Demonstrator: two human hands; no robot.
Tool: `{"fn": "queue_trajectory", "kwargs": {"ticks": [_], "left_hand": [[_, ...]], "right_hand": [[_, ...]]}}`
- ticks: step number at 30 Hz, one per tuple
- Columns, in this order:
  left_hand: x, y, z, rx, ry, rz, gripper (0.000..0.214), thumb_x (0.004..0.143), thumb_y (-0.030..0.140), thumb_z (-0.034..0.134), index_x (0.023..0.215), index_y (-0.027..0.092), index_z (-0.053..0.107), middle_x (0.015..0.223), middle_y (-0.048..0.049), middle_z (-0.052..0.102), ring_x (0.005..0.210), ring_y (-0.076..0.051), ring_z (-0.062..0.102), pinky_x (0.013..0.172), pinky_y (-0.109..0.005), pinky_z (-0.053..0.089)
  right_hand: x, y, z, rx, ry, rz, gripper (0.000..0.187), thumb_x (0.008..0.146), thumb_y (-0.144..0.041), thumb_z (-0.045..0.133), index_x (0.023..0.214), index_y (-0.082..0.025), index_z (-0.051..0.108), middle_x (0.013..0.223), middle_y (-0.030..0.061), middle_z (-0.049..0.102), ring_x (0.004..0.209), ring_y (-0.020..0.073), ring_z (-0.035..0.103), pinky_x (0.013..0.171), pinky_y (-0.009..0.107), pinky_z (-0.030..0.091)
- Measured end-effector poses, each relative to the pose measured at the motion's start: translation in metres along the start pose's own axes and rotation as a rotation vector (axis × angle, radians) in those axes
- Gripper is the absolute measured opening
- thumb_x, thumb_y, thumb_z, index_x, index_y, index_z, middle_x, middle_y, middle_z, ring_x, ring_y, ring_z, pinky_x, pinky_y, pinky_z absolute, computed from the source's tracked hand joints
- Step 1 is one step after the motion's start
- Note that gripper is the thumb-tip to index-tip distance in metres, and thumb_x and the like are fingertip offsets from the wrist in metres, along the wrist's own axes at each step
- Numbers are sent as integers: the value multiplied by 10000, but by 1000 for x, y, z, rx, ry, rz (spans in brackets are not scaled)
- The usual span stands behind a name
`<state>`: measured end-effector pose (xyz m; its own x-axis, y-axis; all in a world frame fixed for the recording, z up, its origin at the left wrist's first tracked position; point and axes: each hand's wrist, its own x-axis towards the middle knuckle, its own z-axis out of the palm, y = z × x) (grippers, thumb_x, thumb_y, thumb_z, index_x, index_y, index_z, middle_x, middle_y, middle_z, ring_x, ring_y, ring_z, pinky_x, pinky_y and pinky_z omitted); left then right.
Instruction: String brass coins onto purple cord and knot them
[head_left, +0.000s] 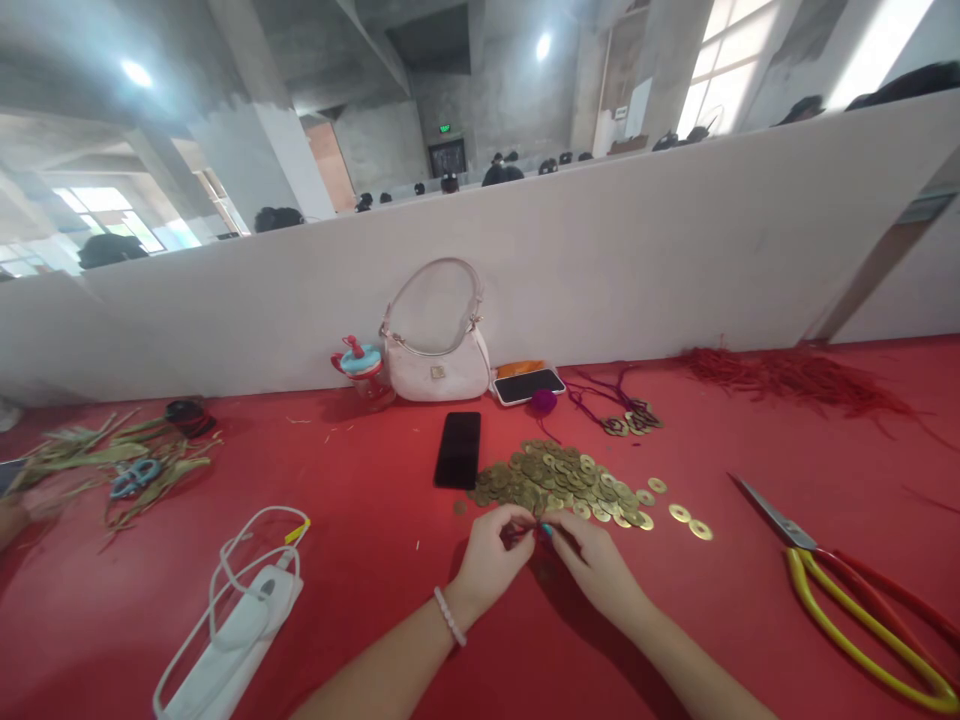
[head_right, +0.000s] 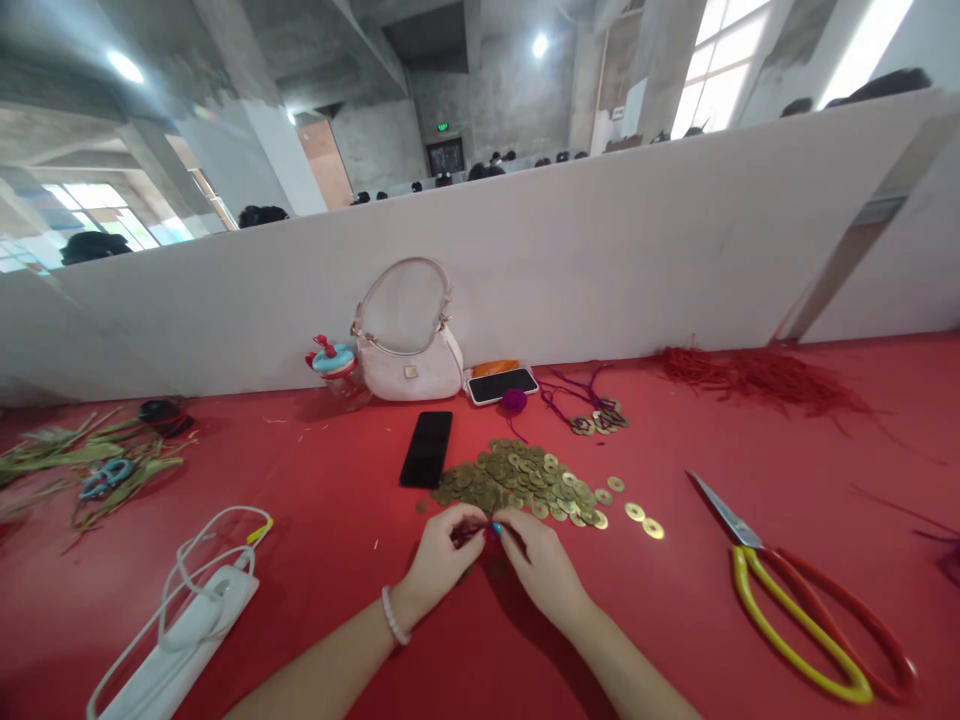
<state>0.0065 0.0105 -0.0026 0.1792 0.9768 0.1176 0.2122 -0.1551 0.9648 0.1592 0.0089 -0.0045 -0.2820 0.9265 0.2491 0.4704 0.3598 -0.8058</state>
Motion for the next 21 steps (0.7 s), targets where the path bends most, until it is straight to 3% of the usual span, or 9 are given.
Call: {"fn": "queue_trajectory", "kwargs": {"ticks": [14, 21], "left_hand": [[1, -10, -1, 56, 23, -8, 208, 726, 128, 551, 906, 138, 657, 882, -71, 696, 781, -160, 641, 743, -289, 521], [3, -17, 0, -39, 35, -59, 272, 719, 109, 538, 975, 126, 626, 885, -78, 694, 777, -162, 648, 738, -293, 525]], "right_hand": [[-3, 6, 1, -59, -13, -46, 323, 786, -158, 397, 1010, -196, 626, 953, 73, 665, 879, 189, 615, 794, 346, 491], [-3, 4, -1, -76, -15, -60, 334, 800, -175, 385, 1046, -197, 609, 992, 85, 657, 888, 187, 619, 782, 344, 503]]}}
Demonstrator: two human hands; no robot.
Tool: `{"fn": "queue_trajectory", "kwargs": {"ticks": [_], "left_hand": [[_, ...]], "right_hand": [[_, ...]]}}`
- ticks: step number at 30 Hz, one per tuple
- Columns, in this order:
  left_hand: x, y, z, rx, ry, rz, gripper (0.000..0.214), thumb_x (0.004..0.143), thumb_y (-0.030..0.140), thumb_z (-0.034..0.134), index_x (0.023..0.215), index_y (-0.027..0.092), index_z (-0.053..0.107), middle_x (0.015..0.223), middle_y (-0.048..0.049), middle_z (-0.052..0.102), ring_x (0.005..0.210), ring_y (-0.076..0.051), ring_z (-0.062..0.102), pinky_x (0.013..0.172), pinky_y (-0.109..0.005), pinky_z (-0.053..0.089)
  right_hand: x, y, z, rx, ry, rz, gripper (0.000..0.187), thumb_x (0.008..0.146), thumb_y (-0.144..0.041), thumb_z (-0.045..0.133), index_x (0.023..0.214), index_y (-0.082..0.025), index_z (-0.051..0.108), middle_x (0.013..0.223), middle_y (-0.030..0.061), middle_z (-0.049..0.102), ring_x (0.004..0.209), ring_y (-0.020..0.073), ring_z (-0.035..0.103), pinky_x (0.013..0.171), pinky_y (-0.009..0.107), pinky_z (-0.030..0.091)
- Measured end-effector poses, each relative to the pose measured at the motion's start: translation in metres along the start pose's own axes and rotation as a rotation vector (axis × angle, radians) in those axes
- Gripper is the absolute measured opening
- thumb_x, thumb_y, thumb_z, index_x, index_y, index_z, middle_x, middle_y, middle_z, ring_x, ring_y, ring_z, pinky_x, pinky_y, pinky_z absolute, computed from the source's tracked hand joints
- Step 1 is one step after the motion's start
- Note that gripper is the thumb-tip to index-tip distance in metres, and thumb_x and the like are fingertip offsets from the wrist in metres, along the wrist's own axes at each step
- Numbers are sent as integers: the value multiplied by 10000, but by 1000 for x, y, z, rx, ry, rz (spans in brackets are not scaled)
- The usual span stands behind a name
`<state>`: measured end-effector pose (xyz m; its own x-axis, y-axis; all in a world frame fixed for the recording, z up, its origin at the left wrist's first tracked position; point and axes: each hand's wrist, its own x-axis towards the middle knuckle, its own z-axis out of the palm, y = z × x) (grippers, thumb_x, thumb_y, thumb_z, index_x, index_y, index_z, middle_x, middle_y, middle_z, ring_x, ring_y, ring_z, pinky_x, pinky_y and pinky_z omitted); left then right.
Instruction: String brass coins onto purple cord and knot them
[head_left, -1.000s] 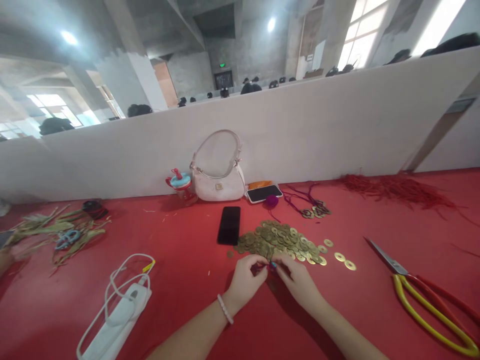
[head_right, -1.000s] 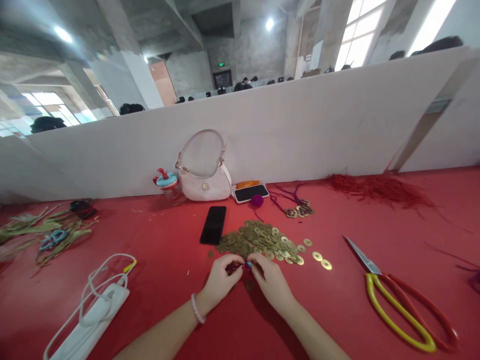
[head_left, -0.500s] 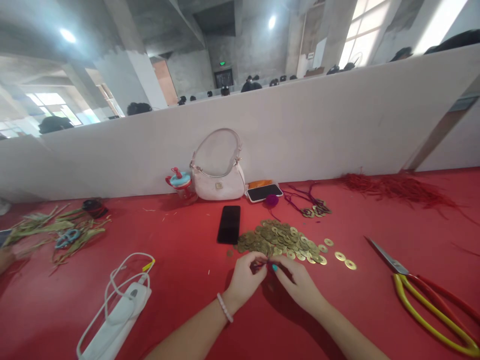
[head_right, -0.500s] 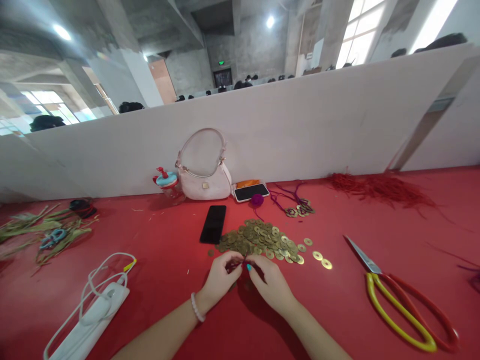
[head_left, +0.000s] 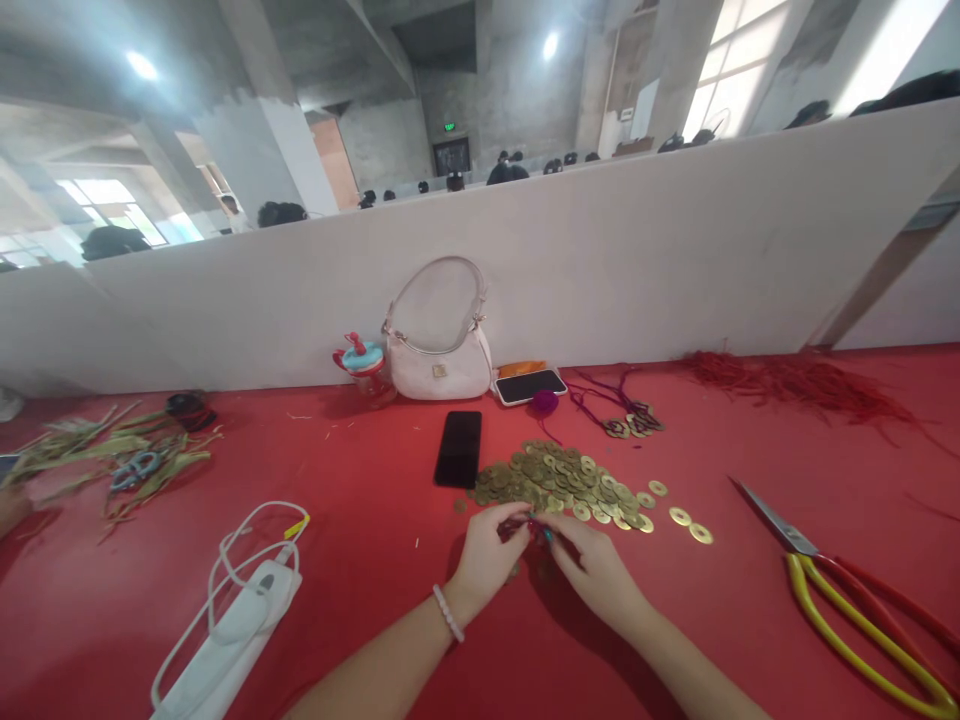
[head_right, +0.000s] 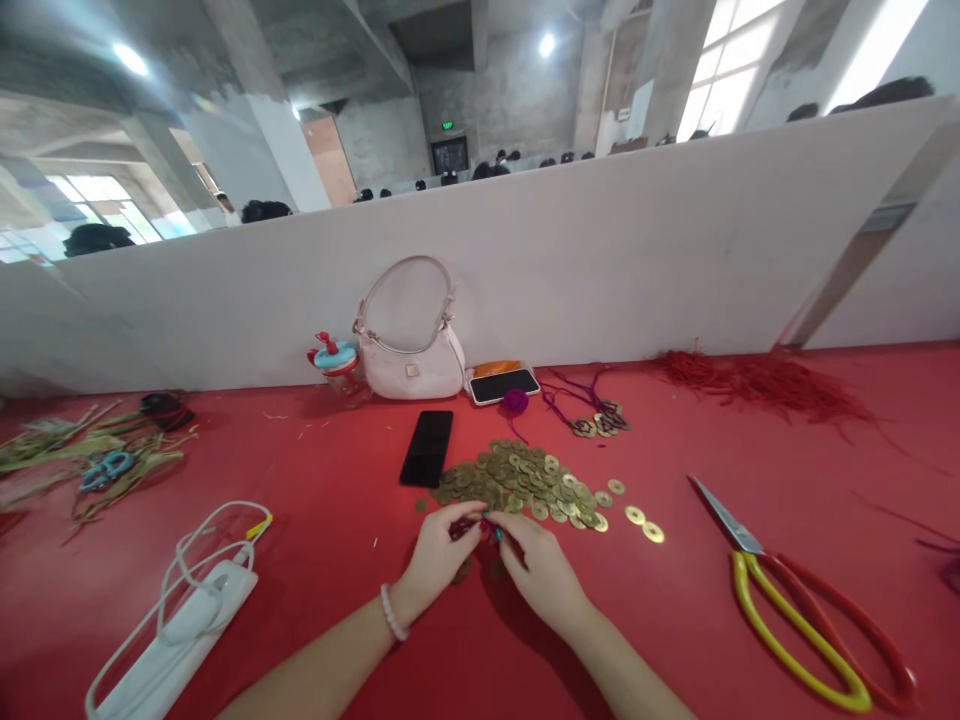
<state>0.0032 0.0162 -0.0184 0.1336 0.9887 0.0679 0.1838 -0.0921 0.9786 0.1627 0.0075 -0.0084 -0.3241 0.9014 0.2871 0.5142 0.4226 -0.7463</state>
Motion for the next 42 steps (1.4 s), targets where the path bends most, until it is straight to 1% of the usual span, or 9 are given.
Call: {"fn": "queue_trajectory", "kwargs": {"ticks": [5, 8, 13, 18, 23, 28, 33, 38, 42], "left_hand": [[0, 6, 0, 0, -1, -21, 226, 723, 108, 528, 920, 130, 636, 882, -79, 696, 764, -167, 647, 739, -308, 524], [-1, 8, -1, 52, -5, -12, 194, 727, 119, 536, 881, 143, 651, 843, -62, 699, 749, -163, 645, 726, -298, 523], [-1, 7, -2, 140, 18, 20, 175, 738, 166, 552, 868, 166, 668, 800, -47, 687, 751, -170, 637, 657, -277, 527], [-1, 7, -2, 157, 11, 38, 160, 739, 174, 552, 843, 156, 672, 789, -52, 676, 708, -154, 624, 621, -248, 514], [-1, 11, -4, 131, -6, 36, 159, 743, 176, 549, 846, 151, 668, 772, -48, 663, 681, -143, 612, 607, -237, 502], [-1, 16, -6, 161, -29, 59, 157, 755, 195, 544, 837, 160, 673, 774, -47, 648, 707, -152, 609, 610, -245, 492], [-1, 19, -6, 168, -50, 75, 171, 725, 127, 531, 824, 150, 669, 778, -49, 652, 705, -144, 594, 628, -235, 474], [-2, 18, -5, 160, -74, 41, 173, 712, 126, 525, 815, 133, 664, 742, -46, 649, 635, -130, 563, 595, -223, 449], [-3, 17, -6, 134, -121, 82, 154, 723, 161, 536, 792, 123, 668, 741, -57, 640, 657, -135, 551, 611, -224, 435]], "right_hand": [[-1, 2, 2, 1, 6, 2, 324, 798, -172, 386, 1030, -192, 611, 992, 85, 656, 902, 187, 616, 800, 346, 498], [-2, 4, 4, 8, 19, -5, 311, 793, -175, 400, 1025, -187, 607, 990, 84, 656, 903, 185, 615, 809, 343, 495], [-1, 2, 3, 6, 52, -12, 293, 762, -181, 427, 990, -194, 610, 920, 67, 671, 835, 180, 630, 769, 328, 510], [-1, -4, 1, 6, 73, 2, 294, 743, -190, 438, 993, -187, 593, 848, 58, 675, 779, 172, 634, 740, 312, 519], [-1, -3, 2, 8, 89, -11, 276, 761, -202, 428, 989, -187, 582, 859, 63, 672, 785, 172, 637, 739, 309, 523], [-2, -1, 2, -7, 103, -37, 268, 770, -199, 431, 998, -175, 569, 888, 72, 669, 809, 175, 636, 752, 314, 522], [-1, 2, 1, -30, 135, -24, 223, 803, -212, 411, 966, -180, 560, 911, 76, 662, 822, 178, 633, 730, 308, 524], [1, 10, -1, -146, 128, -115, 187, 853, -198, 387, 905, -198, 567, 848, 60, 637, 800, 180, 600, 716, 320, 497], [3, 13, -5, -227, 132, -199, 189, 883, -215, 380, 875, -201, 569, 771, 51, 615, 730, 181, 569, 667, 324, 472]]}}
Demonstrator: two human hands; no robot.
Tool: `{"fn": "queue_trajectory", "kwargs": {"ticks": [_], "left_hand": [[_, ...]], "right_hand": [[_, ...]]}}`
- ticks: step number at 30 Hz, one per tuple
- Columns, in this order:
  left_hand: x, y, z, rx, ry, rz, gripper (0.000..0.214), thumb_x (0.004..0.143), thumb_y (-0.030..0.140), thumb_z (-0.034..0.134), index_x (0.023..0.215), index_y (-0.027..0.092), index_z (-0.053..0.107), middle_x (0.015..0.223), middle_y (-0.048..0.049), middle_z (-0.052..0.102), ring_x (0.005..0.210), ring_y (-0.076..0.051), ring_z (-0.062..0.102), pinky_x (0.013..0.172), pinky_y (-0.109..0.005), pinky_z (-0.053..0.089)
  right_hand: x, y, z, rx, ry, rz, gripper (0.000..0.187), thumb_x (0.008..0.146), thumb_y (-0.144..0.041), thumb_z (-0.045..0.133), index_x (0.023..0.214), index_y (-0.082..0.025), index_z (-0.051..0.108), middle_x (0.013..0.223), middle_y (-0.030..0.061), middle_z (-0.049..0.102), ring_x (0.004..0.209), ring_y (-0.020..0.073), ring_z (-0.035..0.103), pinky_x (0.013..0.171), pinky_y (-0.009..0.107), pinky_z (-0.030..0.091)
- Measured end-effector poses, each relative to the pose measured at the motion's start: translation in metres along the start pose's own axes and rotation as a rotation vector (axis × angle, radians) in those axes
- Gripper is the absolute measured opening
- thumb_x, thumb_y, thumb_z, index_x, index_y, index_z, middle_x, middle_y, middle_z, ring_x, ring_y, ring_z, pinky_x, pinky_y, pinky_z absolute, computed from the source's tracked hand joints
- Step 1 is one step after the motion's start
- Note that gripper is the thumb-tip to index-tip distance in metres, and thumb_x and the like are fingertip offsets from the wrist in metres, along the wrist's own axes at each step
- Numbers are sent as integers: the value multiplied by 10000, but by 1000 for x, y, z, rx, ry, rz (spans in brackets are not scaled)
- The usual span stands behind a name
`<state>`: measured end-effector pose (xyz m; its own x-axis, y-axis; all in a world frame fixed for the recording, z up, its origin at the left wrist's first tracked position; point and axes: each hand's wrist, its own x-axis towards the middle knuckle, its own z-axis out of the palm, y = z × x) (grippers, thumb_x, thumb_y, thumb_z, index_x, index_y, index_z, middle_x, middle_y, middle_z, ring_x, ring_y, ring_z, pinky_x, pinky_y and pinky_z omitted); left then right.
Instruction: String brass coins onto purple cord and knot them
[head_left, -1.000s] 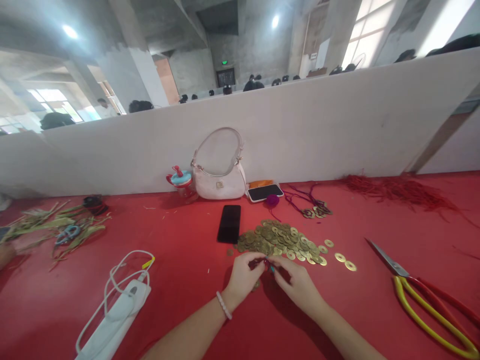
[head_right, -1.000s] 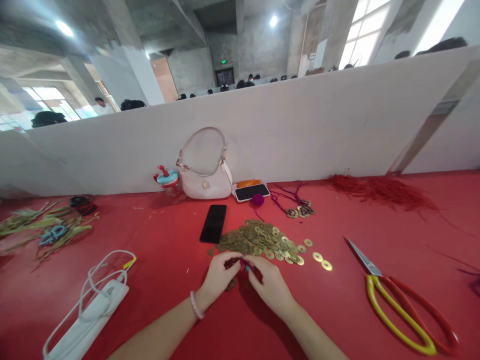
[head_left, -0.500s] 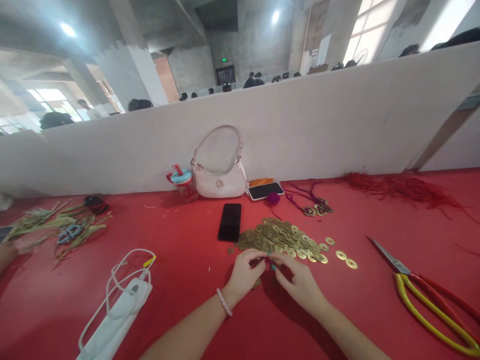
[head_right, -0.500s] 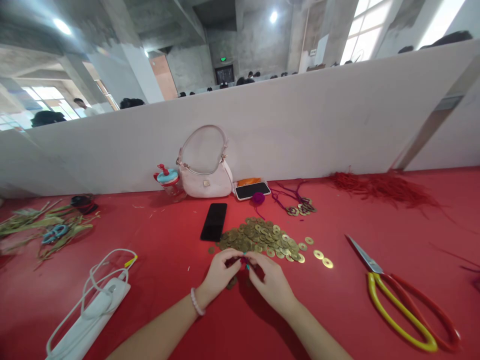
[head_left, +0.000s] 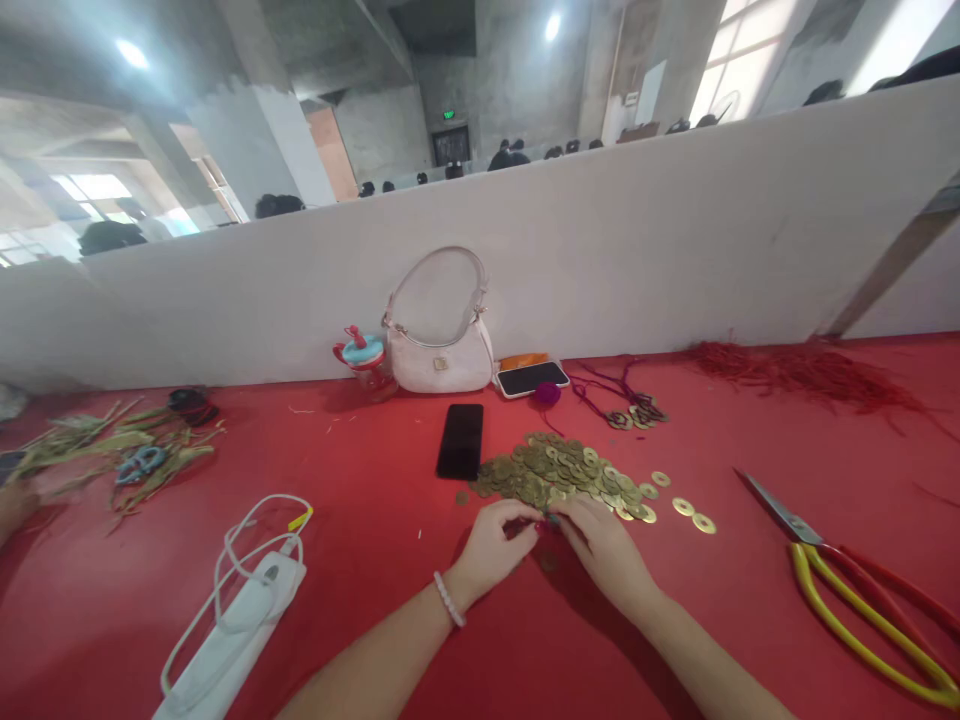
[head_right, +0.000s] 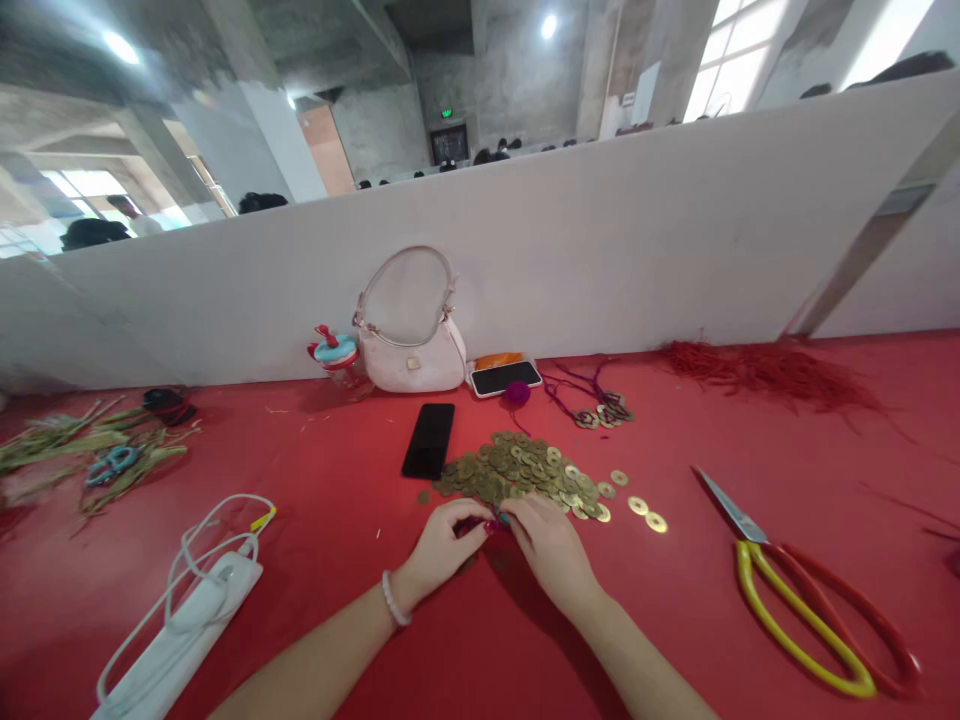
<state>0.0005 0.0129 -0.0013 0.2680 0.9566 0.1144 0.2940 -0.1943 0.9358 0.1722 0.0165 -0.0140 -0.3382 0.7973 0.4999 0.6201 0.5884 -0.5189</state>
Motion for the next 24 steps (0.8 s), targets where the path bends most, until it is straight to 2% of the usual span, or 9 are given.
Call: {"fn": "queue_trajectory", "kwargs": {"ticks": [6, 8, 13, 16, 18, 20, 22, 24], "left_hand": [[-2, 0, -4, -56, -132, 78, 152, 745, 216, 564, 795, 127, 676, 722, -48, 608, 653, -125, 524, 602, -216, 419], [-2, -1, -4, -113, -155, 85, 156, 744, 247, 585, 782, 129, 679, 739, -51, 592, 660, -122, 527, 598, -212, 427], [-7, -4, 1, -386, -168, -23, 212, 729, 333, 619, 805, 143, 673, 929, -54, 501, 438, -10, 429, 393, -165, 380], [-9, -3, 3, -431, -142, -35, 224, 724, 344, 627, 826, 151, 675, 1042, -75, 461, 410, 14, 419, 361, -165, 379], [-9, 0, 2, -381, -113, -4, 201, 731, 327, 624, 809, 152, 684, 1072, -90, 480, 495, -28, 495, 420, -178, 429], [-7, 4, 0, -311, -83, 56, 162, 742, 292, 618, 777, 154, 695, 1028, -95, 542, 678, -108, 572, 578, -217, 488], [-5, 5, -1, -265, -48, 107, 137, 751, 256, 610, 768, 156, 701, 946, -95, 598, 829, -164, 580, 735, -268, 485], [-3, 4, -2, -249, 14, 110, 130, 755, 232, 598, 781, 154, 699, 906, -94, 622, 860, -180, 584, 791, -298, 471]], "right_hand": [[1, -8, -3, 75, 2, -33, 165, 876, -201, 400, 842, -206, 561, 748, 42, 602, 712, 172, 552, 675, 316, 456], [0, -10, -2, 128, -9, 2, 170, 870, -202, 399, 832, -207, 565, 742, 41, 601, 702, 169, 554, 653, 302, 457], [-2, -9, 2, 261, -16, 147, 143, 827, -209, 430, 838, -205, 573, 787, 49, 632, 730, 167, 587, 679, 285, 470], [-2, -9, 4, 322, -26, 247, 94, 794, -236, 467, 787, -194, 550, 743, 39, 632, 695, 162, 592, 647, 267, 472], [-1, -11, 5, 356, -84, 281, 89, 787, -247, 471, 746, -192, 528, 699, 24, 624, 656, 154, 583, 610, 251, 462], [-1, -13, 5, 382, -161, 301, 91, 784, -245, 469, 726, -190, 512, 674, 14, 619, 632, 149, 572, 571, 236, 445], [-1, -15, 5, 394, -220, 317, 89, 772, -229, 476, 700, -185, 505, 648, 6, 607, 615, 144, 559, 552, 225, 428], [-1, -17, 4, 394, -268, 312, 92, 749, -200, 495, 662, -179, 512, 624, -3, 588, 600, 135, 540, 553, 218, 413]]}}
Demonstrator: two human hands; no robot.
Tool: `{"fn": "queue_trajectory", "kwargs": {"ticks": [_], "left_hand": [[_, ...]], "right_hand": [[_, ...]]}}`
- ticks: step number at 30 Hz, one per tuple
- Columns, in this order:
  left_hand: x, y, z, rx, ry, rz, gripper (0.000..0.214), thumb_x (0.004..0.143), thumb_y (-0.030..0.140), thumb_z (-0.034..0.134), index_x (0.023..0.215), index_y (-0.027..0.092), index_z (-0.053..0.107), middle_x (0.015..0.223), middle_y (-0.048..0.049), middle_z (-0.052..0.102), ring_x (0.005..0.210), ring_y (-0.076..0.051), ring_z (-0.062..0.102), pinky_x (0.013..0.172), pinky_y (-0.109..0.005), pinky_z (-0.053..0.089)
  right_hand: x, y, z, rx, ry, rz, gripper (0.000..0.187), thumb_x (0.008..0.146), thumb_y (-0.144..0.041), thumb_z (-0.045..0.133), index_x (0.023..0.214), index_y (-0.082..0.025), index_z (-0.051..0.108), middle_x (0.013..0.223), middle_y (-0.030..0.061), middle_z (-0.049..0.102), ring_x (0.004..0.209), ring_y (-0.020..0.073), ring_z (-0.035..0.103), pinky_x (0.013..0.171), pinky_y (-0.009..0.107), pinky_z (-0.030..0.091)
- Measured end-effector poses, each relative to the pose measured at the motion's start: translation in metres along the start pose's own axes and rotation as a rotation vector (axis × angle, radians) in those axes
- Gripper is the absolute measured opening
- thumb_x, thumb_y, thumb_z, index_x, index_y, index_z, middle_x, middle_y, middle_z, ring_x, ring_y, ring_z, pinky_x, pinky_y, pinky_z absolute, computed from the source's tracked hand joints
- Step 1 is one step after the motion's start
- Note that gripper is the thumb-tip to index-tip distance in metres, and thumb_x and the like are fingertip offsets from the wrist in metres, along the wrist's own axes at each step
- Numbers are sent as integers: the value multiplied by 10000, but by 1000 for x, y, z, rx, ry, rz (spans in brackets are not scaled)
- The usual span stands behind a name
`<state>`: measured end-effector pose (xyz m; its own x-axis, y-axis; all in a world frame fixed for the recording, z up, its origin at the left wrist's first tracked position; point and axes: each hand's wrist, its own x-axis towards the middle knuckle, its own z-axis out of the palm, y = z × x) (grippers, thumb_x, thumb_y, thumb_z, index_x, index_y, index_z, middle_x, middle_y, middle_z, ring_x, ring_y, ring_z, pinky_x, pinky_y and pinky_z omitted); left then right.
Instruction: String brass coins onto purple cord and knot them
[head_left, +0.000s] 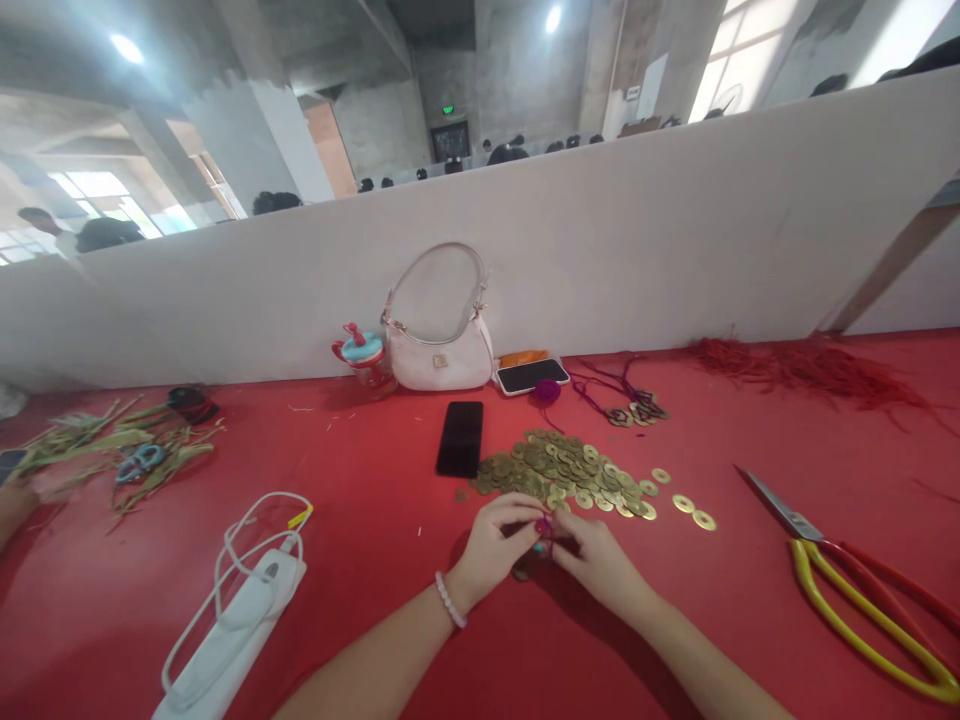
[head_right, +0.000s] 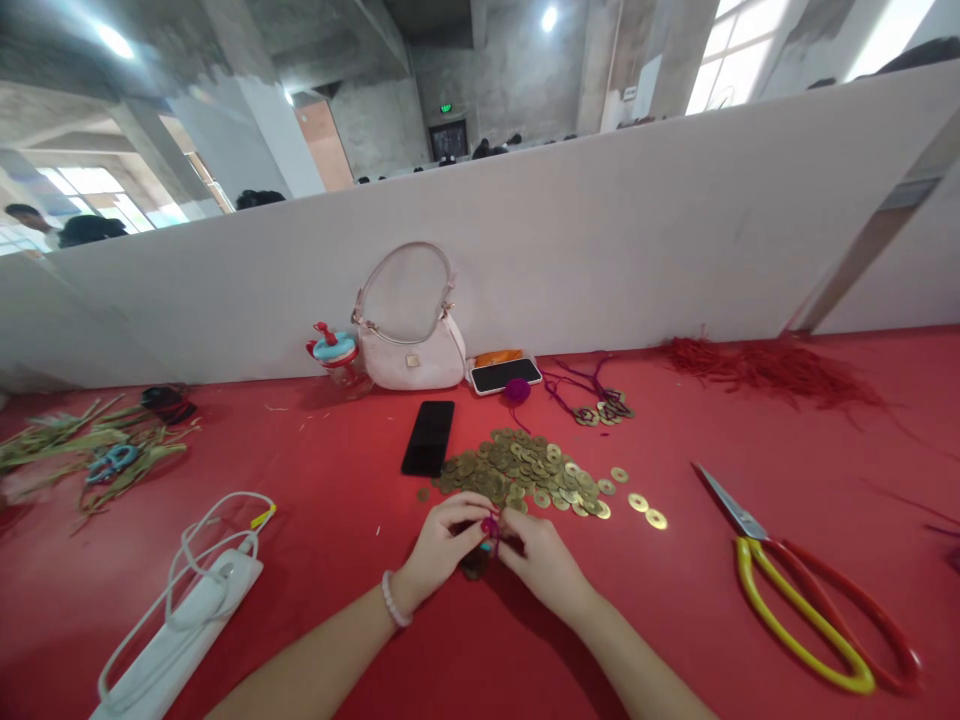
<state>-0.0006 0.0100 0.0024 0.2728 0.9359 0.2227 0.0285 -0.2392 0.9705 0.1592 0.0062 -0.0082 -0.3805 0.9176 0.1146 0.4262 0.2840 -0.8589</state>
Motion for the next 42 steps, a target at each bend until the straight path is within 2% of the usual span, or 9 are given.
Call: {"fn": "queue_trajectory", "kwargs": {"ticks": [3, 6, 11, 17, 23, 26, 34, 37, 42], "left_hand": [[2, -5, 0, 43, 105, -34, 129, 756, 196, 578, 793, 143, 690, 909, -100, 632, 876, -190, 587, 809, -315, 464], [3, -9, 0, 86, 133, -45, 134, 753, 165, 561, 801, 136, 683, 914, -102, 637, 883, -190, 587, 816, -318, 461], [2, -9, 0, 123, 154, -31, 145, 742, 134, 542, 787, 138, 680, 897, -93, 644, 873, -179, 589, 811, -304, 463], [4, -9, 0, 133, 172, -58, 160, 731, 127, 535, 805, 147, 676, 909, -84, 651, 875, -174, 592, 816, -306, 464], [4, -10, 0, 119, 198, -67, 137, 733, 148, 542, 782, 137, 670, 877, -87, 652, 839, -172, 595, 781, -304, 477], [4, -9, 1, 109, 198, -71, 127, 737, 162, 548, 776, 135, 666, 869, -88, 650, 830, -169, 594, 770, -299, 479], [4, -9, 1, 146, 187, -50, 133, 741, 156, 540, 786, 134, 664, 867, -86, 651, 833, -169, 595, 776, -301, 475], [4, -9, 1, 161, 189, -58, 132, 738, 152, 534, 769, 135, 661, 854, -84, 653, 819, -171, 595, 767, -304, 477], [5, -8, 1, 165, 196, -54, 130, 728, 142, 539, 775, 123, 659, 856, -92, 649, 821, -175, 594, 758, -300, 478]], "right_hand": [[-1, -4, 0, 9, -56, 4, 117, 725, -179, 523, 608, -174, 530, 592, -15, 557, 573, 121, 505, 537, 213, 384], [-2, -6, 1, 175, -96, 47, 118, 725, -213, 548, 615, -171, 537, 602, -8, 572, 587, 127, 532, 550, 224, 401], [0, -1, 1, 600, -38, 154, 239, 711, -352, 601, 864, -183, 528, 580, -15, 606, 504, 133, 570, 538, 258, 444], [2, 2, -5, 733, 92, 204, 479, 701, -349, 629, 1135, -199, 491, 535, -41, 585, 499, 118, 533, 544, 256, 447], [0, 3, -7, 957, 61, 185, 224, 662, -378, 682, 715, -180, 589, 565, -6, 585, 534, 103, 526, 546, 225, 432], [-1, 1, -10, 1029, 49, 219, 246, 637, -394, 701, 714, -193, 581, 600, 0, 587, 588, 117, 547, 595, 236, 440], [2, 7, -10, 981, 112, 182, 364, 562, -479, 728, 641, -190, 521, 538, -23, 515, 512, 110, 488, 538, 239, 410], [1, 4, -9, 853, 44, 155, 339, 623, -457, 694, 583, -169, 518, 516, -23, 513, 467, 92, 453, 496, 224, 379], [-3, -10, -7, 531, -139, 93, 262, 754, -359, 589, 593, -157, 541, 543, -1, 575, 534, 115, 528, 566, 233, 410]]}}
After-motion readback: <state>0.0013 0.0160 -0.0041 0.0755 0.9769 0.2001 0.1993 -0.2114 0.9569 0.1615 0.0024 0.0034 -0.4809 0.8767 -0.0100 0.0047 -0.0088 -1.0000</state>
